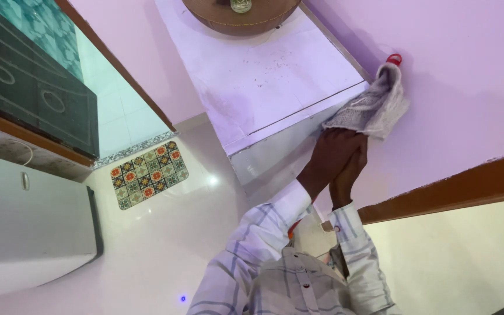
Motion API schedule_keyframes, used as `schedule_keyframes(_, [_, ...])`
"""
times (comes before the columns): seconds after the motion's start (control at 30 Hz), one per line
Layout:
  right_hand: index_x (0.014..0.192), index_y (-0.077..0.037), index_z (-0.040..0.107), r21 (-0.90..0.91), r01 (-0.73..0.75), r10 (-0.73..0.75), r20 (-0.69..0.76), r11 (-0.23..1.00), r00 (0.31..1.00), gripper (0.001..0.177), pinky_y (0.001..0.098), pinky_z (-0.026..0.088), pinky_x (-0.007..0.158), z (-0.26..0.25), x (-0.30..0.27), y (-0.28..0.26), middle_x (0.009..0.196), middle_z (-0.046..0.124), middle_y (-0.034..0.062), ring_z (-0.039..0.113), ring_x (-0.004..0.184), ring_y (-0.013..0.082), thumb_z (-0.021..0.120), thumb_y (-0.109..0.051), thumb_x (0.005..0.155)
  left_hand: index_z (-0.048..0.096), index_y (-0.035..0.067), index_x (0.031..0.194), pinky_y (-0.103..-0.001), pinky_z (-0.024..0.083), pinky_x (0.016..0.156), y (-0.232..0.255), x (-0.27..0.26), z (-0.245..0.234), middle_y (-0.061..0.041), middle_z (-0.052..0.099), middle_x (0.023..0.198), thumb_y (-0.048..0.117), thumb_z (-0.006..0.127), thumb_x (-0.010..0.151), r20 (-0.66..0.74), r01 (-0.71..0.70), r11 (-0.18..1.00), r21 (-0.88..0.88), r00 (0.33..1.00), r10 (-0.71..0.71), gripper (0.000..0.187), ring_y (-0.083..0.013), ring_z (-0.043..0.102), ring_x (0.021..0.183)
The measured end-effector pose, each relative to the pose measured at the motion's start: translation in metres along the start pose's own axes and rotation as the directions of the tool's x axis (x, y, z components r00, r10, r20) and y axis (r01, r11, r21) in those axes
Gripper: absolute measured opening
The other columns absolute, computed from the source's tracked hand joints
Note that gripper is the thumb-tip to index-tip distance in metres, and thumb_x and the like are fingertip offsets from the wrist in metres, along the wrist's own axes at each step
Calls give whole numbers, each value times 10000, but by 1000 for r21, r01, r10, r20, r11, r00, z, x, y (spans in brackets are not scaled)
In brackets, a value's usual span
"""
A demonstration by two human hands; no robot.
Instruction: The person wipes the top surface and interior shelves of a white cabinet using a cloth. They move around the cabinet to reach different sides and continue wiping the brick-patterned shelves inside.
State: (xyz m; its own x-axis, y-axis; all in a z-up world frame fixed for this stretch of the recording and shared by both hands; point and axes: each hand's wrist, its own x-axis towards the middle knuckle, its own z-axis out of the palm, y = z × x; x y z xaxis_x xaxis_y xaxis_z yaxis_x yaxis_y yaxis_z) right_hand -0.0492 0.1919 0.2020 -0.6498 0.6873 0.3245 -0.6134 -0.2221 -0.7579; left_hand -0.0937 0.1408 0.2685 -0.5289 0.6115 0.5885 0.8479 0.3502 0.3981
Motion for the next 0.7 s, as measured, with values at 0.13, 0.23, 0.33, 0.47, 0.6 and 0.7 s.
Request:
schedule_keyframes(0.13, [1178,-29,590,-49,-200,190,-168,979,967,184,296,450,880,-39,-22,34,1097,587,49,538,1008,142,465,-140,1102,723,138,1005,-434,560,866,-17,-41,7,-96,736,1007,181,659,872,55,51,999,-10,997,-50,153,-297,714,993])
schedule_keyframes(0.23, [1132,15,584,-127,-249,225,-180,960,958,158,315,410,774,-58,-37,59,1012,560,68,489,901,149,493,-115,1137,722,130,1053,-434,558,880,-24,-68,10,-101,738,1053,131,627,859,-47,12,999,-30,999,-14,215,-301,708,1004])
schedule_keyframes(0.33, [1103,21,576,-221,-267,230,-180,938,956,167,292,480,834,-54,-64,74,1038,625,43,563,951,121,468,-103,1073,728,138,992,-413,573,878,-37,-93,18,-87,745,999,133,653,869,93,126,992,16,988,-127,145,-287,724,972])
schedule_keyframes(0.47, [1128,36,613,-339,-338,302,-157,878,940,246,288,464,794,-49,-99,99,1007,649,39,555,896,121,437,-66,991,734,117,956,-426,563,846,-62,-144,16,-101,744,978,105,681,803,31,86,996,31,996,-87,163,-305,726,942])
schedule_keyframes(0.6, [1105,74,629,-352,-473,484,-60,808,873,250,333,454,708,-50,-143,132,939,634,84,549,823,139,464,-99,1033,743,118,887,-430,561,819,-90,-204,10,-93,752,911,80,693,786,136,170,977,126,973,-186,120,-301,731,884])
schedule_keyframes(0.7, [1144,58,615,-443,-655,681,-127,612,722,258,324,493,702,-40,-162,143,932,670,93,602,814,145,530,-158,1031,734,103,851,-432,563,812,-104,-245,5,-93,752,880,78,688,780,117,210,969,129,967,-226,88,-301,729,870])
